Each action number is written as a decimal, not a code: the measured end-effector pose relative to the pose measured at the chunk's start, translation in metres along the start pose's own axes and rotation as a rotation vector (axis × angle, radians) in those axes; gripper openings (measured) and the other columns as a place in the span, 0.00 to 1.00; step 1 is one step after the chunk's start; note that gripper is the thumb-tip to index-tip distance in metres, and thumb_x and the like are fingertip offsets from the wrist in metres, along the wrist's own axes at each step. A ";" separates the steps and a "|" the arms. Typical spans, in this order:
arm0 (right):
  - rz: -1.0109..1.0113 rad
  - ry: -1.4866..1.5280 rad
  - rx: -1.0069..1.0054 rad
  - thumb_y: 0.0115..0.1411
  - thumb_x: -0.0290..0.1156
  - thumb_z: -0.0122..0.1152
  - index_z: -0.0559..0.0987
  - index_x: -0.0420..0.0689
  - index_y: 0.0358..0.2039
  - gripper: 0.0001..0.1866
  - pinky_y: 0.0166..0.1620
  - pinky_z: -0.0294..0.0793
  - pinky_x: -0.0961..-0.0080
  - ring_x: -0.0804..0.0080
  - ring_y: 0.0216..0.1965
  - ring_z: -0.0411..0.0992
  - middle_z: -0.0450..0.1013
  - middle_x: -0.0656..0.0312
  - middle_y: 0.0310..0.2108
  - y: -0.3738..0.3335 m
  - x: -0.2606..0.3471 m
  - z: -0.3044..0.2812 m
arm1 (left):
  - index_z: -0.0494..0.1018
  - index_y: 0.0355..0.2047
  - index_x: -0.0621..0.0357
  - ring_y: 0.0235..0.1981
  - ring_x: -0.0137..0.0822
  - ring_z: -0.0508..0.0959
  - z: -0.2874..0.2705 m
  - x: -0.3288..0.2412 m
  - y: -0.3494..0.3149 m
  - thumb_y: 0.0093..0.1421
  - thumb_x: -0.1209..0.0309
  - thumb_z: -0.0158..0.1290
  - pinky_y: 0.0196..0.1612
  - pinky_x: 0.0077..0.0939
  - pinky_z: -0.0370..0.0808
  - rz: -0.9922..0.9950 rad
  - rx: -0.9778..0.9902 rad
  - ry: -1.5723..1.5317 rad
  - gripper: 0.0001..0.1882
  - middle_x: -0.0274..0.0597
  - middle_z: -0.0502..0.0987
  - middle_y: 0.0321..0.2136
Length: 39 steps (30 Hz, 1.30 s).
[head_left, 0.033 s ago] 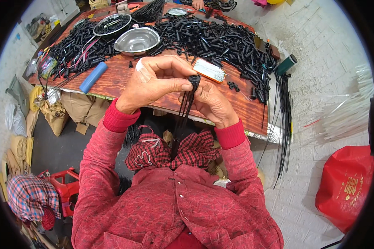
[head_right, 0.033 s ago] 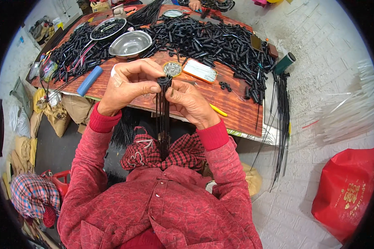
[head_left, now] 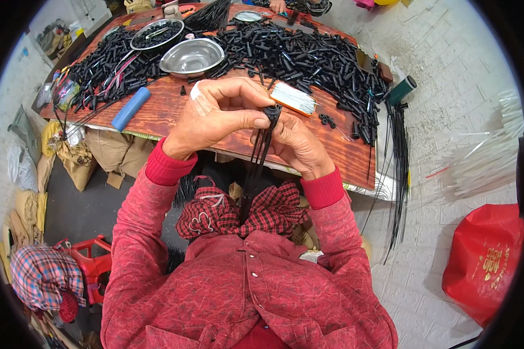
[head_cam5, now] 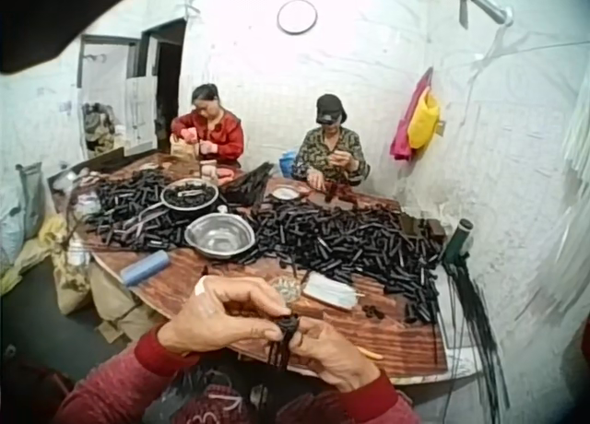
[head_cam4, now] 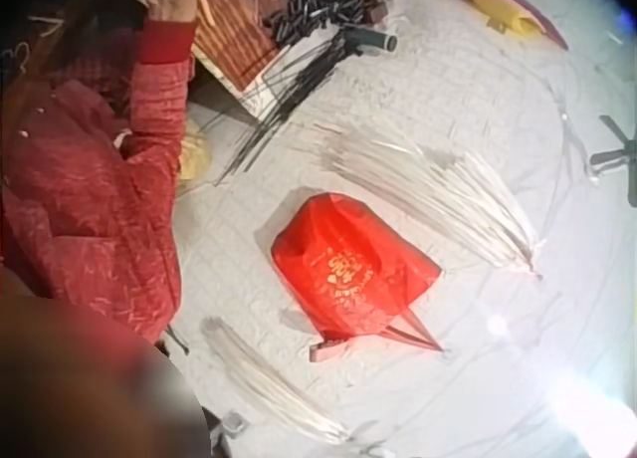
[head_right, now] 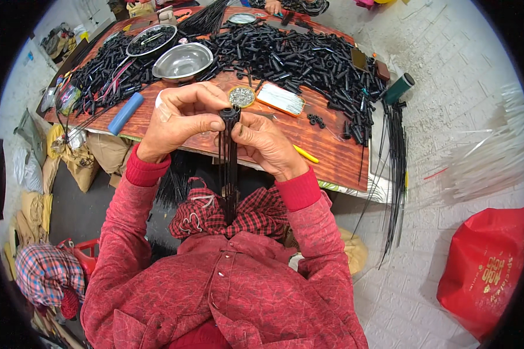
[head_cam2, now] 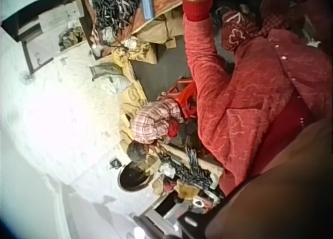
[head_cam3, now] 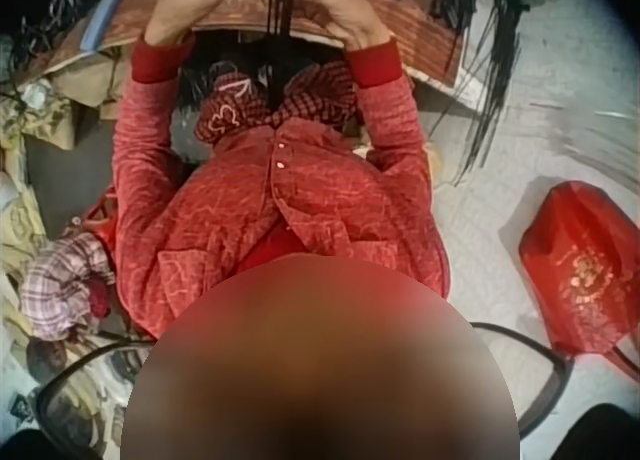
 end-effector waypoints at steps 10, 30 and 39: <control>0.039 0.041 0.023 0.59 0.40 0.68 0.80 0.42 0.43 0.17 0.42 0.77 0.79 0.78 0.36 0.77 0.79 0.64 0.34 -0.003 0.002 0.022 | 0.79 0.28 0.62 0.35 0.29 0.75 -0.003 0.003 0.007 0.45 0.81 0.67 0.39 0.21 0.73 0.047 0.143 -0.178 0.10 0.42 0.75 0.33; -0.351 -0.402 -0.510 0.59 0.30 0.68 0.78 0.42 0.30 0.07 0.28 0.65 0.88 0.89 0.26 0.67 0.73 0.72 0.26 0.027 0.001 0.025 | 0.78 0.44 0.65 0.36 0.24 0.78 -0.052 -0.005 -0.028 0.54 0.76 0.63 0.41 0.17 0.75 -0.267 -0.347 0.152 0.16 0.37 0.81 0.36; -0.342 -0.446 -0.510 0.60 0.31 0.66 0.78 0.40 0.32 0.08 0.28 0.65 0.87 0.88 0.26 0.68 0.74 0.69 0.26 0.022 -0.004 0.023 | 0.77 0.46 0.66 0.38 0.26 0.79 -0.054 -0.005 -0.029 0.55 0.75 0.62 0.45 0.20 0.74 -0.202 -0.351 0.182 0.17 0.39 0.81 0.37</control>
Point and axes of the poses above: each hand's wrist, its own y-axis towards the middle knuckle, its own z-axis out of the palm, x = y × z, the point moved 8 cm from there along y, towards the middle knuckle
